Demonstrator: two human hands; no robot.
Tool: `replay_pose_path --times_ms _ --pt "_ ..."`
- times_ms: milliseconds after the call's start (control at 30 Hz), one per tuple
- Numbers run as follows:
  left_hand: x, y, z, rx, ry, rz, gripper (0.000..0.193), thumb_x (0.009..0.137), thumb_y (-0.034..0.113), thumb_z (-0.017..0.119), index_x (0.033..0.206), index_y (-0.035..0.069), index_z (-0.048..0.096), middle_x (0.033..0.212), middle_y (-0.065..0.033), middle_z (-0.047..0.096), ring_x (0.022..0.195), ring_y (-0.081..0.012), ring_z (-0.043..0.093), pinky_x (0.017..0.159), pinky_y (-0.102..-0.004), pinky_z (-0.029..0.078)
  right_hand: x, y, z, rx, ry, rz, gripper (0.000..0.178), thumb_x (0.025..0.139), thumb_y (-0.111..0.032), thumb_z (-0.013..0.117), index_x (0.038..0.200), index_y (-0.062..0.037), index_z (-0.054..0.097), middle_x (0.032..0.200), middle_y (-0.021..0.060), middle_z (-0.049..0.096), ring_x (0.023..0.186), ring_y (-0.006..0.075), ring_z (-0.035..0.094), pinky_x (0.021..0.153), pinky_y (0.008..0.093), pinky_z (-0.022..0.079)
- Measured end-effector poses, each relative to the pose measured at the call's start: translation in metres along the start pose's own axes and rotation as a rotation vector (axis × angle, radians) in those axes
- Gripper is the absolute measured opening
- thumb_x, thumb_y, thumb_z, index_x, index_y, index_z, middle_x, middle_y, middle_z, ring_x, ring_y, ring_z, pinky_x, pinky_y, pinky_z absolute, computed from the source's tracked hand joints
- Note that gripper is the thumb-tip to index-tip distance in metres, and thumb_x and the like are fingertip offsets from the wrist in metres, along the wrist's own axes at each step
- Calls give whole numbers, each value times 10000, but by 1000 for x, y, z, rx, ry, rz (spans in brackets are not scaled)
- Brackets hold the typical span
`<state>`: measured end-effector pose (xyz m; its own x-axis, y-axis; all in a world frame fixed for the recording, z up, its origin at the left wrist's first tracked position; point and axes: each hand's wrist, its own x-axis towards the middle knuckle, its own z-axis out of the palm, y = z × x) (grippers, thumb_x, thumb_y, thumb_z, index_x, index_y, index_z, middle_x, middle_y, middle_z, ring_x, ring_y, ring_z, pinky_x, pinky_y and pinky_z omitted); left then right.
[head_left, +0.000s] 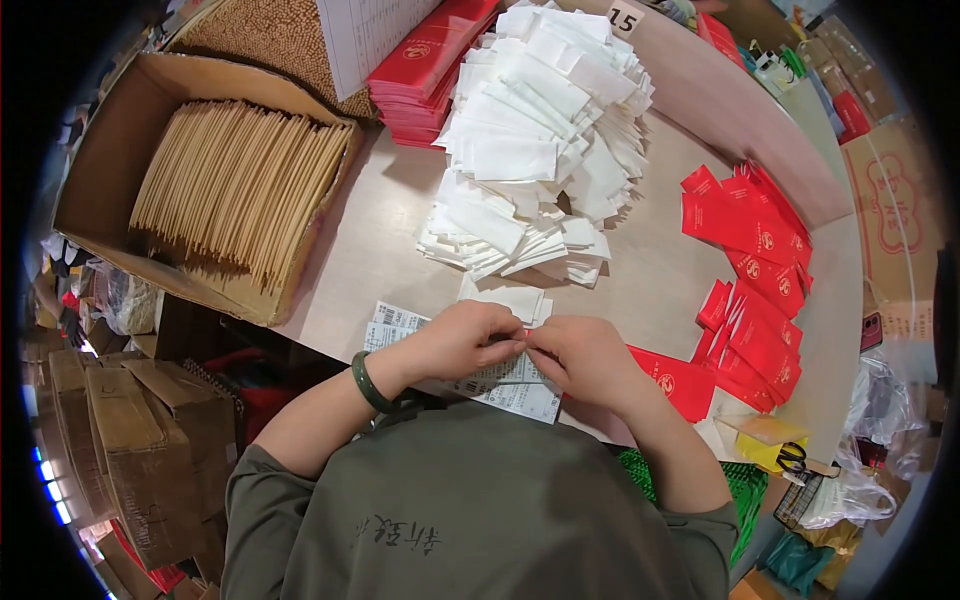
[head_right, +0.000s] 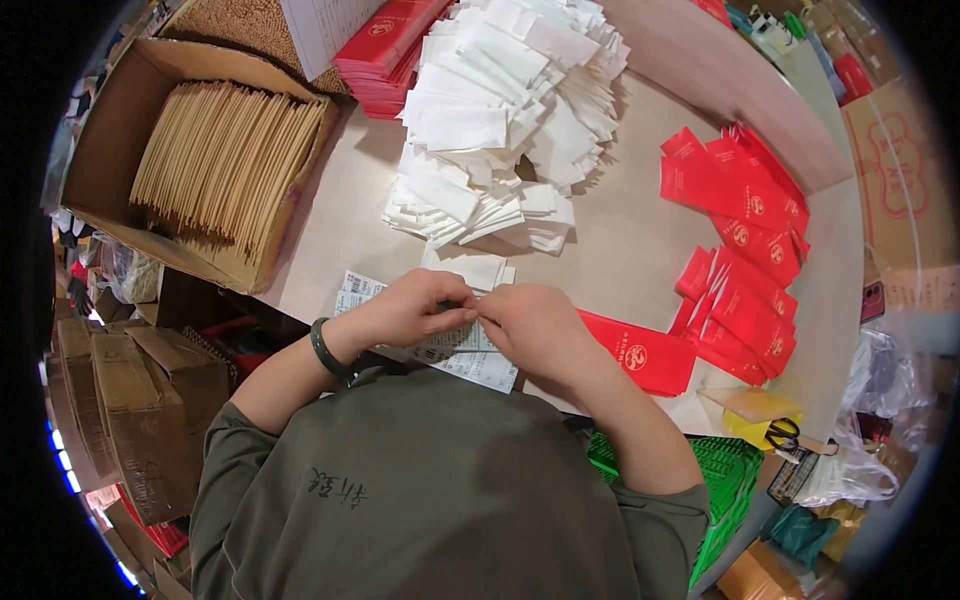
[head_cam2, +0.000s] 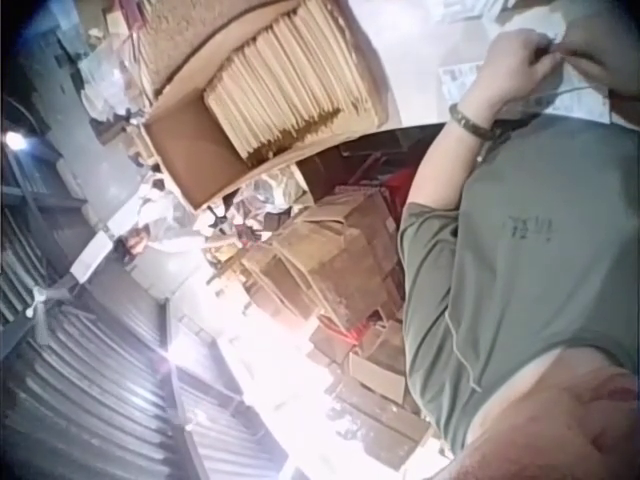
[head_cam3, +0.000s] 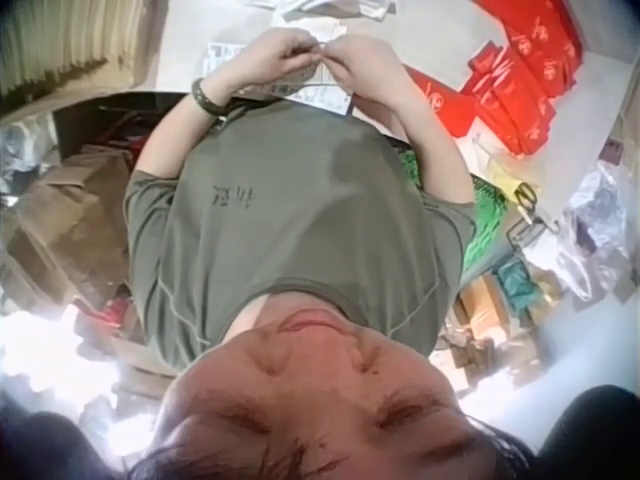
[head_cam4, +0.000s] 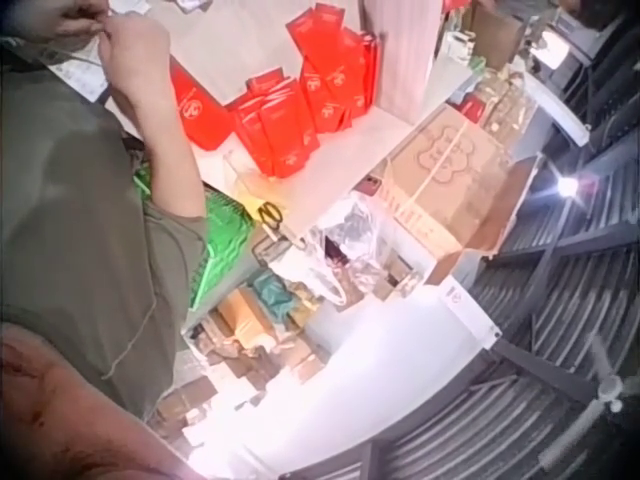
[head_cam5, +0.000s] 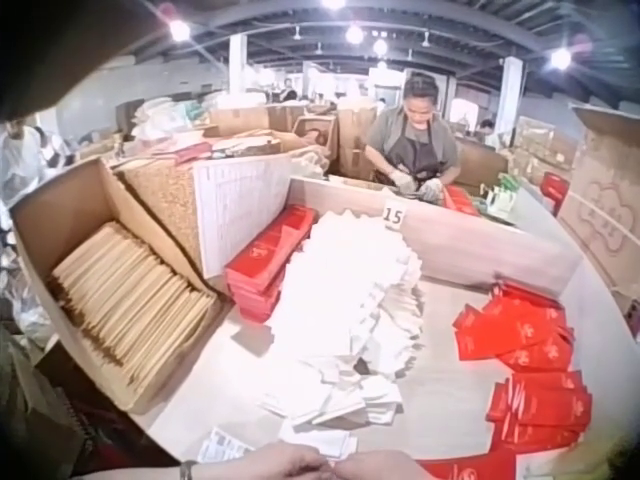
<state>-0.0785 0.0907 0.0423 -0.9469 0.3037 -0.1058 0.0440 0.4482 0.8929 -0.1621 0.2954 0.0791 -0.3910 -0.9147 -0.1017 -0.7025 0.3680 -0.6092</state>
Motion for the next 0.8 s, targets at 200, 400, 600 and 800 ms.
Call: replay_pose_path --times_ms 200,400,600,800 --pt "-1 -9 -6 -198 32 -78 163 952 175 654 957 12 650 763 -77 622 700 -162 567 667 -306 476 -6 -12 3 82 215 11 118 872 -176 650 913 -66 665 828 121 647 784 336 634 656 430 500" --pt "-6 -22 -13 19 185 -86 156 970 161 622 945 8 636 741 -58 587 695 -124 513 658 -289 456 -17 3 -20 -12 -15 182 169 860 -171 681 947 -27 666 826 133 638 745 337 625 675 407 506" --pt "-8 -30 -16 -387 186 -143 161 992 169 592 961 12 604 816 -6 578 745 -85 492 685 -264 447 -5 -3 13 225 41 14 206 861 -179 692 888 12 619 927 145 600 879 314 608 775 405 490" --pt "-37 -43 -39 -470 213 -141 151 1013 170 574 992 21 577 861 39 533 801 -30 479 714 -217 438 5 -2 14 200 14 223 176 862 -151 692 879 12 629 915 124 600 851 300 611 769 376 500"
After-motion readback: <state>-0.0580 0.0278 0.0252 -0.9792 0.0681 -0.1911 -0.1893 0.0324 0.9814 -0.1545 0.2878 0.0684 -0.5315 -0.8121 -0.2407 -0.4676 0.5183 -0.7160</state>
